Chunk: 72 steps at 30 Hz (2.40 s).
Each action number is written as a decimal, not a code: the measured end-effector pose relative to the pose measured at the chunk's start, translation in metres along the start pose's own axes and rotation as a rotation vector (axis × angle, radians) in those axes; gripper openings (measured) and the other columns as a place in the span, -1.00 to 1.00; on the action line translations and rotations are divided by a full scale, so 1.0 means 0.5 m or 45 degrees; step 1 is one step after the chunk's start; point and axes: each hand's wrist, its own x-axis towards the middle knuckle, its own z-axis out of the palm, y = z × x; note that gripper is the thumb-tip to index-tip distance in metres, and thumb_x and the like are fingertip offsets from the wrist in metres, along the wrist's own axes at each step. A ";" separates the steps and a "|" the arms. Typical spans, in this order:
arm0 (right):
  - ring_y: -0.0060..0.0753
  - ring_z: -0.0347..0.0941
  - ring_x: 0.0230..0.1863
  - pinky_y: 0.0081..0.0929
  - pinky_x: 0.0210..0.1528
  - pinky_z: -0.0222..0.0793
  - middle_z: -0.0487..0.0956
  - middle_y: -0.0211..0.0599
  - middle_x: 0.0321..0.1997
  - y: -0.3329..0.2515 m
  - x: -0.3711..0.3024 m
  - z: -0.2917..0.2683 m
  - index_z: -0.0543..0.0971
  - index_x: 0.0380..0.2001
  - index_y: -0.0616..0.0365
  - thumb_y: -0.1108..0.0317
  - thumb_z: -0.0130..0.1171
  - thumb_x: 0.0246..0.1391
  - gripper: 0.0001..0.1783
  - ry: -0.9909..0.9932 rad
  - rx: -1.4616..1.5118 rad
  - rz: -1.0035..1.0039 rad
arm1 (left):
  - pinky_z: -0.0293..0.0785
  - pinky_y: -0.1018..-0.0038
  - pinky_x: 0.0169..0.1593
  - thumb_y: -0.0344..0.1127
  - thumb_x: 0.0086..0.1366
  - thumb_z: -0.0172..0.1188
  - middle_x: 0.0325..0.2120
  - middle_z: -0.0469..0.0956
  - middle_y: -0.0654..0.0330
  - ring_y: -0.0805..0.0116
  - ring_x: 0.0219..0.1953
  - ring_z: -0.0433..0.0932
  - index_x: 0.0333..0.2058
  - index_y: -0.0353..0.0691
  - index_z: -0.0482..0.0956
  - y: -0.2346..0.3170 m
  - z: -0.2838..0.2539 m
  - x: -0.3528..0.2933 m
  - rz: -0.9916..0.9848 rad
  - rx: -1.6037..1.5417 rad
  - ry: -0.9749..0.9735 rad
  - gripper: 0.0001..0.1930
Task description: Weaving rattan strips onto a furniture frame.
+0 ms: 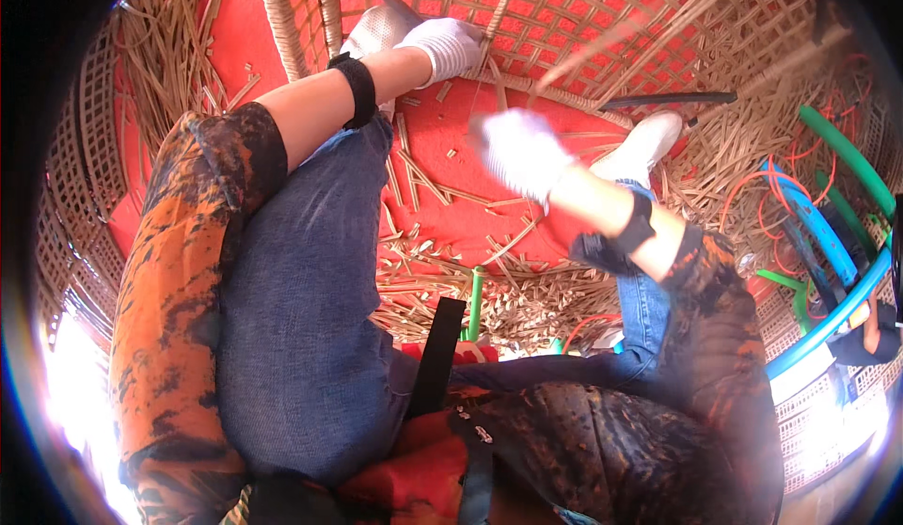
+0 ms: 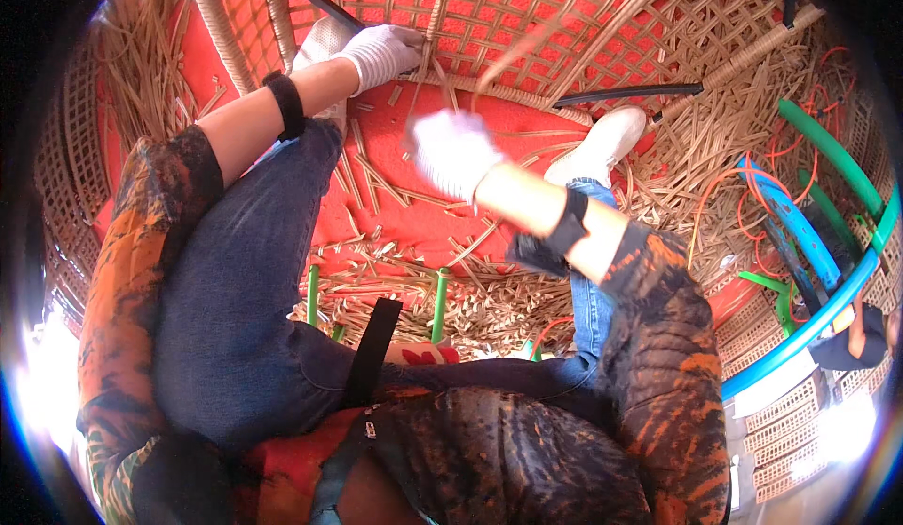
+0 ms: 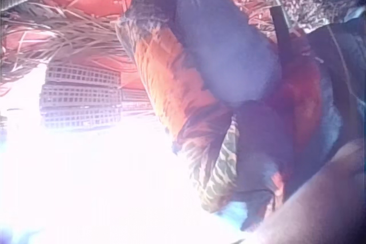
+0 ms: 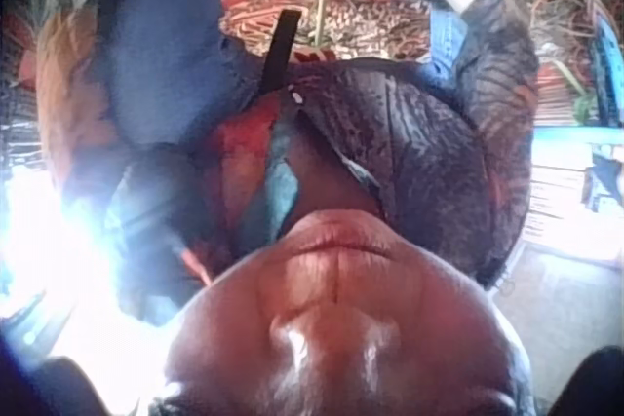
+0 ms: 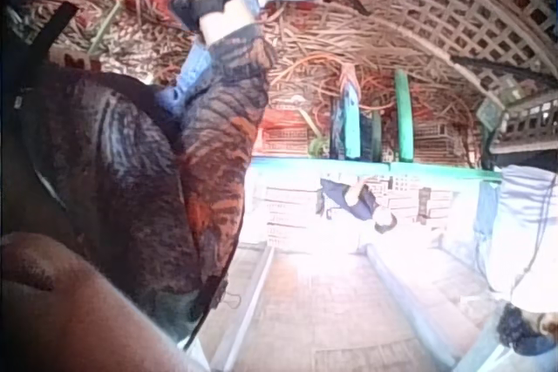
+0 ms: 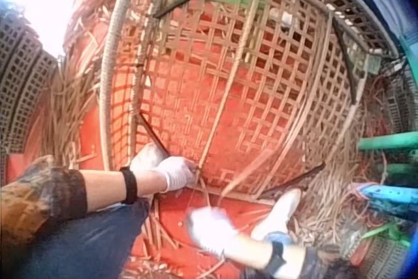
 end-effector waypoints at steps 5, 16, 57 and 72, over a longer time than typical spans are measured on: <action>0.02 0.51 -0.47 -0.12 -0.45 0.40 0.52 -0.06 -0.56 -0.152 -0.090 -0.060 0.50 -0.40 0.15 0.06 -0.05 0.13 -0.64 -0.712 0.016 -0.416 | 0.47 0.27 -0.09 -0.04 0.20 0.03 -0.25 0.59 0.04 0.03 -0.20 0.57 -0.18 -0.09 0.59 0.061 -0.037 -0.010 -0.218 0.002 0.030 -0.66; -0.20 0.51 -0.47 -0.36 -0.44 0.45 0.57 -0.14 -0.39 0.139 0.062 0.003 0.37 0.01 0.17 0.26 -0.08 0.18 -0.64 0.274 0.783 0.154 | 0.54 0.39 -0.29 -0.45 0.31 -0.07 -0.33 0.60 0.12 0.28 -0.32 0.59 -0.02 -0.25 0.47 -0.045 0.109 0.072 -0.213 -0.724 0.158 -0.71; -0.03 0.49 -0.50 -0.11 -0.47 0.37 0.50 -0.11 -0.55 0.085 -0.227 -0.046 0.46 -0.37 0.11 0.13 -0.07 0.18 -0.72 -0.314 0.060 -0.245 | 0.53 0.43 -0.41 -0.30 0.06 0.22 -0.47 0.60 0.08 0.29 -0.52 0.60 -0.18 -0.28 0.57 0.031 0.044 0.004 -0.379 -0.416 0.245 -0.68; -0.05 0.45 0.01 -0.28 0.03 0.33 0.53 -0.01 -0.05 0.430 -0.346 -0.252 0.49 -0.07 0.21 0.10 -0.06 0.16 -0.56 0.175 -0.225 0.621 | 0.49 0.56 -0.62 -0.47 0.33 -0.10 -0.28 0.60 0.11 0.39 -0.51 0.62 0.06 -0.27 0.39 -0.029 0.044 0.023 -0.580 -1.459 -0.120 -0.67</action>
